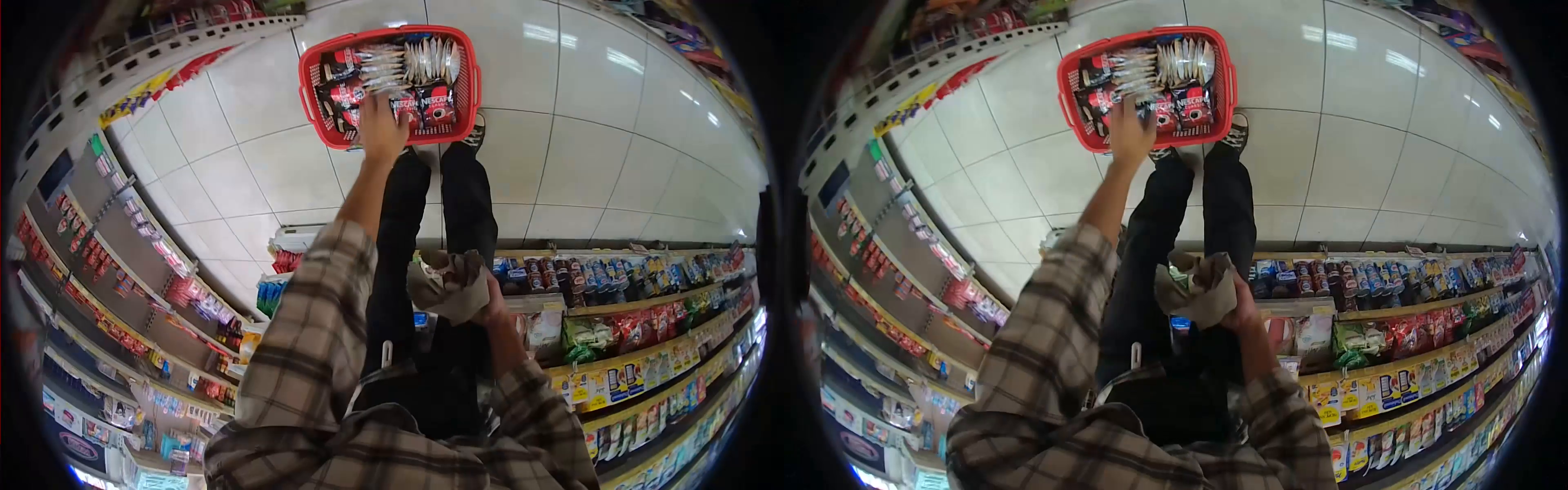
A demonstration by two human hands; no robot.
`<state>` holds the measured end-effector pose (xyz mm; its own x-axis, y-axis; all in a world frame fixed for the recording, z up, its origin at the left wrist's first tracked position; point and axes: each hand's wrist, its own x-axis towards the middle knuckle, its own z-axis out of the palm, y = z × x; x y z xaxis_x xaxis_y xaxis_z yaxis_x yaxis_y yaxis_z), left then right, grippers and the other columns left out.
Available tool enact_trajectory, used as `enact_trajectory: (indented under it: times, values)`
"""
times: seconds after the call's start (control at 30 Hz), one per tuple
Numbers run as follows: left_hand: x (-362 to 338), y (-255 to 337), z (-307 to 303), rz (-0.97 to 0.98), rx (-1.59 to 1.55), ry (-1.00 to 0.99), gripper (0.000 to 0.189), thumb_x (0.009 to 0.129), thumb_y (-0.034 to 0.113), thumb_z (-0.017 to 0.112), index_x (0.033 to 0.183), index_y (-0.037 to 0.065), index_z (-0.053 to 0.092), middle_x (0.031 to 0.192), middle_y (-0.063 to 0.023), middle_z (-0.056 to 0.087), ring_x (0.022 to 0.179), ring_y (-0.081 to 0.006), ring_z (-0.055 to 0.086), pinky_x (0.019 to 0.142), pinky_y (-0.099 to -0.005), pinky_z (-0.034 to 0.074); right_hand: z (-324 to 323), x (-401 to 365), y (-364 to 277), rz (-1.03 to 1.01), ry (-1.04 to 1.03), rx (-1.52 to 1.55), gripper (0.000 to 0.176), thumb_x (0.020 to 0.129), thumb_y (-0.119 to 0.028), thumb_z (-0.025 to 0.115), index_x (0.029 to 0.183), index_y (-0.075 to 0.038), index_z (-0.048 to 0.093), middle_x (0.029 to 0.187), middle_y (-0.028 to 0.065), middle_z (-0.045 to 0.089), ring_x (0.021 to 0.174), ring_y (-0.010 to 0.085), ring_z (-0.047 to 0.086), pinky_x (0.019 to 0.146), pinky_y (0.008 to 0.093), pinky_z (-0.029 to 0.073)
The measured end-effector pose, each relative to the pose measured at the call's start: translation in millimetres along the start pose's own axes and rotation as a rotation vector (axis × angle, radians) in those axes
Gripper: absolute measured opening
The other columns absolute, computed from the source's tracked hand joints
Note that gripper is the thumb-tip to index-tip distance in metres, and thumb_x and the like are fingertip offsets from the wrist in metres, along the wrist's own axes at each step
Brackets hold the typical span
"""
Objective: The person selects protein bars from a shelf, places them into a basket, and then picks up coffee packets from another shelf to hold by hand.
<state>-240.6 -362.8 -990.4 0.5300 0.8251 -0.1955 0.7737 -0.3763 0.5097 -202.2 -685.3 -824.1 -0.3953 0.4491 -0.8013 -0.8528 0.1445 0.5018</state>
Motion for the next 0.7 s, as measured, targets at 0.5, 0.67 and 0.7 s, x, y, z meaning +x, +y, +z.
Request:
enact_trajectory:
  times: [0.5, 0.67, 0.7]
  values:
    - [151, -15, 84, 0.227, 0.329, -0.045, 0.013, 0.080, 0.021, 0.066, 0.091, 0.016, 0.067, 0.090, -0.0036, 0.067, 0.087, -0.0267, 0.064, 0.080, -0.0422, 0.047, 24, -9, -3, 0.057, 0.106, -0.078, 0.049, 0.095, -0.043, 0.045, 0.134, -0.013, 0.046, 0.132, 0.0088, 0.052, 0.119, 0.0272, 0.052, 0.102, 0.0446, 0.042]
    - [144, -4, 52, 0.276, -0.024, 0.144, 0.010, 0.080, 0.013, 0.063, 0.089, 0.011, 0.062, 0.092, -0.0068, 0.066, 0.084, -0.0298, 0.063, 0.076, -0.0403, 0.048, 48, -12, -12, 0.041, 0.178, -0.124, 0.048, 0.093, -0.048, 0.048, 0.125, -0.012, 0.053, 0.120, 0.0088, 0.057, 0.107, 0.0246, 0.058, 0.094, 0.0400, 0.047]
    - [139, 7, 33, 0.334, -0.186, 0.164, 0.013, 0.083, 0.010, 0.062, 0.095, 0.006, 0.058, 0.096, -0.0117, 0.066, 0.085, -0.0334, 0.063, 0.073, -0.0404, 0.050, 38, -6, -15, 0.168, -0.051, 0.032, 0.051, 0.092, -0.047, 0.050, 0.129, -0.012, 0.050, 0.120, 0.0091, 0.058, 0.107, 0.0244, 0.058, 0.094, 0.0387, 0.047]
